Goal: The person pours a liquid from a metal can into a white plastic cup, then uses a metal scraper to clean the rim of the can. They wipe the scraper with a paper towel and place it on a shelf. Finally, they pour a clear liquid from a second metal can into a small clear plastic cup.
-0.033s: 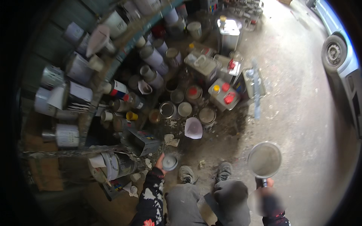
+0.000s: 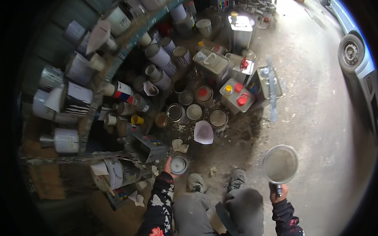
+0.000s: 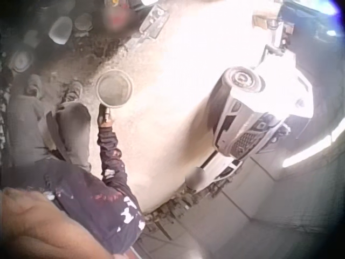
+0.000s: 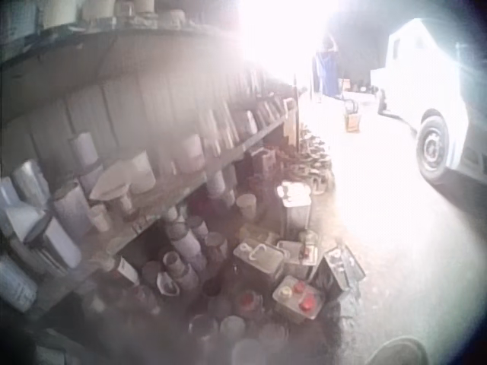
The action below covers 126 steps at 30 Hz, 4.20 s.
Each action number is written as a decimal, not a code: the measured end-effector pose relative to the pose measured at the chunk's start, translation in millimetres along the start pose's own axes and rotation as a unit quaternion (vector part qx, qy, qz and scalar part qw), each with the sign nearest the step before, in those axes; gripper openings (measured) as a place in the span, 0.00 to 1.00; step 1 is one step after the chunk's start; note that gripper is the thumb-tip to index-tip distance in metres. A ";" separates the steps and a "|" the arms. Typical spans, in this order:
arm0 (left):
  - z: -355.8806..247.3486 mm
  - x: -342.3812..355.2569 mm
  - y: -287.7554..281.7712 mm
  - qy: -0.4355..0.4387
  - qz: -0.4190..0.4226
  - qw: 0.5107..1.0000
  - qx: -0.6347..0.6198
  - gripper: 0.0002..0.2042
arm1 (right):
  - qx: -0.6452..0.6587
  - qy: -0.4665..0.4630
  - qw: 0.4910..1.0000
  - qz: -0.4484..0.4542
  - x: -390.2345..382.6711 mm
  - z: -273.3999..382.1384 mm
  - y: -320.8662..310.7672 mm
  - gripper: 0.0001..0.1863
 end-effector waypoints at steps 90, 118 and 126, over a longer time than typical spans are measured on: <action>20.5 -8.5 -28.8 0.268 0.300 0.915 -0.024 0.44 | -0.594 -0.072 0.790 0.138 175.8 70.8 137.9 0.09; 17.4 -14.0 -33.2 0.243 0.328 0.913 0.011 0.44 | -0.733 -0.228 0.636 0.072 184.7 277.6 140.0 0.09; 17.9 -18.8 -26.7 0.243 0.325 0.914 0.010 0.44 | -0.751 -0.228 0.617 0.063 179.7 300.4 124.8 0.09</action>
Point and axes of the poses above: each hand's wrist, its own x-axis towards the middle knuckle, its own y-axis out of the palm, z = x × y, the point moved 5 cm from there along x, towards the middle knuckle, and after that the axes turned 15 degrees about -x, right-handed, at the moved point
